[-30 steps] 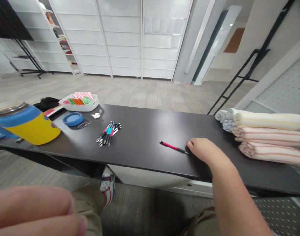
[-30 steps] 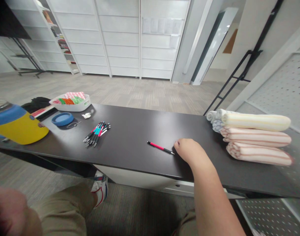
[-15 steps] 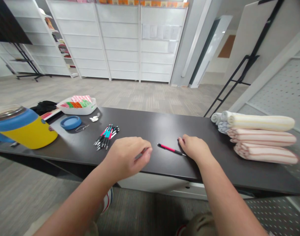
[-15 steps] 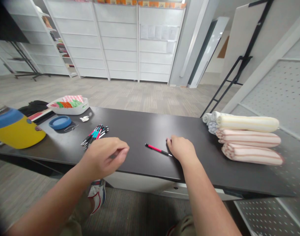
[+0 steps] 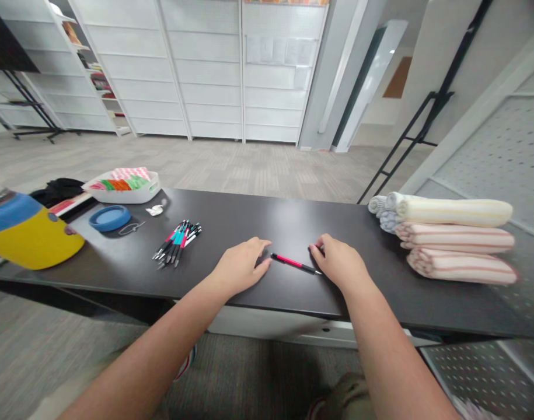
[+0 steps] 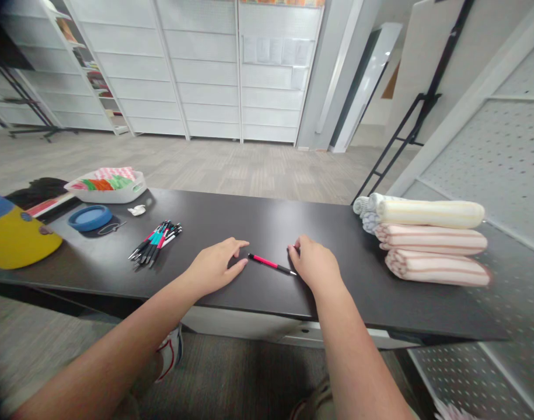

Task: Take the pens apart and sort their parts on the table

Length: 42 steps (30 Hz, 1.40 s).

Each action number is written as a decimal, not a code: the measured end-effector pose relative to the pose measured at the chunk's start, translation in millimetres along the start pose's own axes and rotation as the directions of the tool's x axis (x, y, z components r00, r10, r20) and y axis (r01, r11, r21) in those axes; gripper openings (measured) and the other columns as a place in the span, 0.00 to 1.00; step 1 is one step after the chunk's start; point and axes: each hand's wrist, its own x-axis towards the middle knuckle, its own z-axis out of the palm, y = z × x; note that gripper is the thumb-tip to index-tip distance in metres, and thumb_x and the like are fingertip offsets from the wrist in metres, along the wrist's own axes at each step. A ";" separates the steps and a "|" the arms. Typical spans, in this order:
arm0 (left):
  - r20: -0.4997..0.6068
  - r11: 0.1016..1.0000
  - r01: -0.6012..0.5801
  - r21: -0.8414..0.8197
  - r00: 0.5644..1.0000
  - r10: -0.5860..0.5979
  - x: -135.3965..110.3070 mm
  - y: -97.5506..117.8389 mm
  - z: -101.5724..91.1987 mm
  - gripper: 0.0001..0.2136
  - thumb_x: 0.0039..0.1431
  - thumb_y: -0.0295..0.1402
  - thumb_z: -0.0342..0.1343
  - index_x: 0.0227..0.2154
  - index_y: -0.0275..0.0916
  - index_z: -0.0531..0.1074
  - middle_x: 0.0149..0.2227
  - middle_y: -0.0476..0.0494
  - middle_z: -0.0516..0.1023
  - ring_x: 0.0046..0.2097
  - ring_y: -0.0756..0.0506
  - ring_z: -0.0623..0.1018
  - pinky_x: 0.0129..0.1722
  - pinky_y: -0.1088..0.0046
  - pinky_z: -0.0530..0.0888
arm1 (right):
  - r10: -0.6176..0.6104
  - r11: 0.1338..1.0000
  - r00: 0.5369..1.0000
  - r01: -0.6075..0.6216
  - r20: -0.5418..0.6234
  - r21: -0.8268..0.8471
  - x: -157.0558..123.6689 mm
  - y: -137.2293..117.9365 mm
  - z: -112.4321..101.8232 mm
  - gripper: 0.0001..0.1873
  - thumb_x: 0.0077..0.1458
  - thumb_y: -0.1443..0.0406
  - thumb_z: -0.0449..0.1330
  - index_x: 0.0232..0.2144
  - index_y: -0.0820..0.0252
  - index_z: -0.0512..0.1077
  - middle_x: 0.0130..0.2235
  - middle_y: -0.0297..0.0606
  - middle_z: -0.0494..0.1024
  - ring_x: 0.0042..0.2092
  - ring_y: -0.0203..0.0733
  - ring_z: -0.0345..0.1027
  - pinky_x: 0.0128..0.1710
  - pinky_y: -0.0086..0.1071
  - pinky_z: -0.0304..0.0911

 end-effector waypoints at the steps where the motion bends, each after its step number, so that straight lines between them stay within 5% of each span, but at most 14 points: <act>1: 0.010 1.000 -0.003 0.018 1.000 0.003 0.7 0.3 -0.1 0.19 0.70 0.41 0.52 0.60 0.43 0.68 0.50 0.43 0.78 0.46 0.43 0.80 0.44 0.66 0.76 | 0.000 1.000 1.000 0.000 -0.002 0.004 0.4 -0.5 0.5 0.14 0.67 0.53 0.55 0.40 0.55 0.73 0.37 0.43 0.83 0.36 0.49 0.77 0.32 0.35 0.54; 11: 0.041 0.995 -0.052 0.090 0.998 0.048 -1.6 2.8 1.6 0.20 0.73 0.42 0.48 0.62 0.42 0.67 0.56 0.41 0.75 0.56 0.40 0.78 0.56 0.63 0.75 | -0.019 0.993 0.999 0.022 -0.027 0.118 0.6 1.2 2.5 0.11 0.65 0.54 0.58 0.40 0.53 0.73 0.33 0.38 0.81 0.32 0.45 0.72 0.29 0.33 0.50; 15: 0.032 0.994 -0.049 0.102 0.998 0.045 -2.6 1.0 2.9 0.19 0.73 0.41 0.48 0.61 0.41 0.67 0.56 0.39 0.75 0.55 0.40 0.78 0.55 0.63 0.75 | -0.010 0.974 0.991 0.039 -0.132 0.222 -8.5 7.1 -0.5 0.12 0.65 0.53 0.58 0.38 0.53 0.72 0.29 0.34 0.78 0.30 0.42 0.69 0.29 0.32 0.51; 20: 0.026 0.996 -0.044 0.079 0.999 0.042 -2.6 -0.3 3.4 0.18 0.73 0.40 0.48 0.60 0.42 0.68 0.54 0.40 0.75 0.52 0.41 0.79 0.53 0.64 0.76 | -0.218 0.919 0.937 0.291 -0.273 0.266 -24.7 5.2 -7.0 0.14 0.67 0.52 0.57 0.35 0.54 0.74 0.33 0.36 0.77 0.36 0.42 0.72 0.36 0.34 0.60; 26: -0.014 0.996 -0.073 0.044 0.997 0.074 -4.4 1.2 -1.2 0.19 0.70 0.42 0.54 0.60 0.44 0.68 0.56 0.42 0.74 0.54 0.42 0.77 0.52 0.64 0.77 | -0.444 0.814 0.877 0.480 -0.182 0.328 -27.5 -8.9 1.0 0.10 0.66 0.56 0.61 0.37 0.54 0.76 0.40 0.39 0.79 0.44 0.47 0.72 0.46 0.37 0.64; 29: -0.055 0.989 -0.123 0.081 0.990 0.127 -5.6 1.9 -0.7 0.21 0.67 0.44 0.59 0.59 0.45 0.69 0.57 0.41 0.73 0.54 0.41 0.75 0.50 0.64 0.77 | -0.443 0.785 0.881 0.471 -0.167 0.403 -27.6 -21.9 5.5 0.08 0.66 0.58 0.61 0.36 0.54 0.74 0.37 0.37 0.80 0.41 0.45 0.73 0.46 0.37 0.64; 34: -0.069 0.937 -0.276 0.214 0.953 0.296 -10.8 -9.0 3.4 0.10 0.73 0.35 0.53 0.51 0.43 0.74 0.45 0.44 0.79 0.45 0.43 0.77 0.45 0.66 0.75 | -0.404 0.748 0.910 0.389 -0.096 0.537 -34.7 -45.8 1.9 0.09 0.67 0.56 0.59 0.39 0.53 0.74 0.35 0.34 0.81 0.35 0.41 0.73 0.37 0.33 0.63; 38: -0.146 0.918 -0.273 0.286 0.935 0.323 -20.8 -23.1 -1.8 0.10 0.72 0.32 0.54 0.52 0.40 0.73 0.45 0.43 0.81 0.44 0.43 0.77 0.44 0.65 0.74 | -0.374 0.719 0.925 0.337 -0.071 0.607 -36.3 -48.2 -3.7 0.12 0.69 0.55 0.57 0.45 0.53 0.77 0.34 0.32 0.82 0.33 0.39 0.73 0.35 0.32 0.62; 42: -0.169 0.917 -0.257 0.305 0.933 0.318 -27.1 -25.8 -8.3 0.09 0.73 0.34 0.52 0.50 0.40 0.74 0.44 0.44 0.80 0.43 0.43 0.76 0.43 0.65 0.73 | -0.439 0.674 0.897 0.369 -0.055 0.639 -35.4 -45.6 -6.1 0.15 0.71 0.57 0.54 0.37 0.53 0.78 0.34 0.32 0.82 0.35 0.38 0.74 0.36 0.31 0.61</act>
